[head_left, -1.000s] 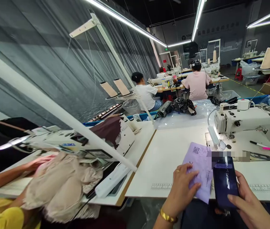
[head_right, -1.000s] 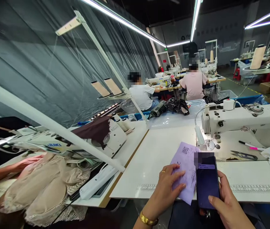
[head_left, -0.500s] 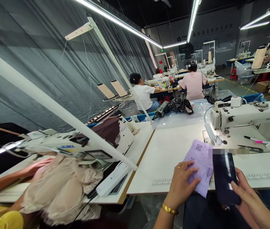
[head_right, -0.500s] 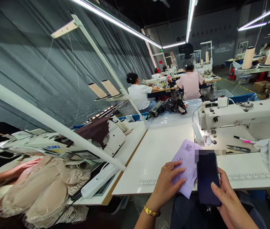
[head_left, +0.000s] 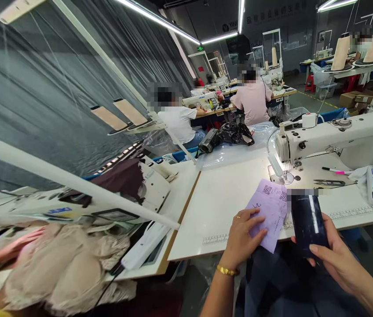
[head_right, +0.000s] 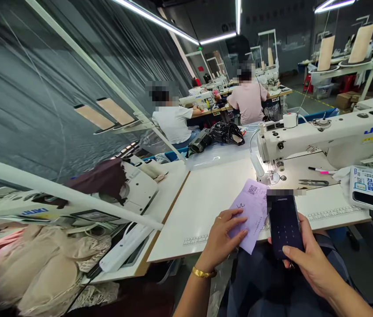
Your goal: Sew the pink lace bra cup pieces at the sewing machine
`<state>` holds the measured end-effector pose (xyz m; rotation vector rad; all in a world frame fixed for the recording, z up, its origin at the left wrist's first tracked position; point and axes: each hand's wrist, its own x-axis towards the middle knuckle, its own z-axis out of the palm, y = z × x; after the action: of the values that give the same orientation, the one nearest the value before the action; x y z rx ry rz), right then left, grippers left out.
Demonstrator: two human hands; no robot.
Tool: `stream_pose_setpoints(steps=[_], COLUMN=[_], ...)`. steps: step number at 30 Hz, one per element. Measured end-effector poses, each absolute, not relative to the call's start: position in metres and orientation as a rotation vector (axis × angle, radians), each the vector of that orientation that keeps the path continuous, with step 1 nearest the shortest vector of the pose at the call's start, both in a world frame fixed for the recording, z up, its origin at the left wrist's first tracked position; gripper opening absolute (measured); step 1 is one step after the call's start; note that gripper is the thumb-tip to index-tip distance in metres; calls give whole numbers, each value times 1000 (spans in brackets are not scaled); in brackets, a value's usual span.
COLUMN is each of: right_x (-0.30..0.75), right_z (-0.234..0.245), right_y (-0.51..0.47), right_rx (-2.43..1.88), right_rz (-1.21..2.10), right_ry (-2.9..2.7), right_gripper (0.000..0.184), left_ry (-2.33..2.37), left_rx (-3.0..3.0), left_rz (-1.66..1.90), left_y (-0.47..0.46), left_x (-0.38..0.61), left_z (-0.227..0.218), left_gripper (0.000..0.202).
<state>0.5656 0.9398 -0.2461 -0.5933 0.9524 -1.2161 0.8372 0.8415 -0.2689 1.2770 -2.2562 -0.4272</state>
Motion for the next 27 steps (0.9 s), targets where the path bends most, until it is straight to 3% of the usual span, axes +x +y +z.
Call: stream_pose_setpoints(steps=[5,9,16,23,27], right_x=[571,570,563,562,560], right_z=[-247,-247,-257,-255,-257], right_y=[937,936,938,935,935], right_rx=[-623,-651,-723,-737,-705], right_rz=[-1219,-1177,-1179,-1156,-1133], right_ry=[1142,1215,1074,1063,1042], right_gripper=[98,90,91,75,77], left_ry=[-2259,-2263,-2275,-2281,-2279], left_rx=[1267,1281,1310,1309,1313], left_rz=[-395,-395,-385,-353,-352], left_y=[843,844,845,844,844], left_x=[836,835,834,832,832], left_z=[-270,-270,-268,-267,-267], left_gripper=[31,31,31,30,31])
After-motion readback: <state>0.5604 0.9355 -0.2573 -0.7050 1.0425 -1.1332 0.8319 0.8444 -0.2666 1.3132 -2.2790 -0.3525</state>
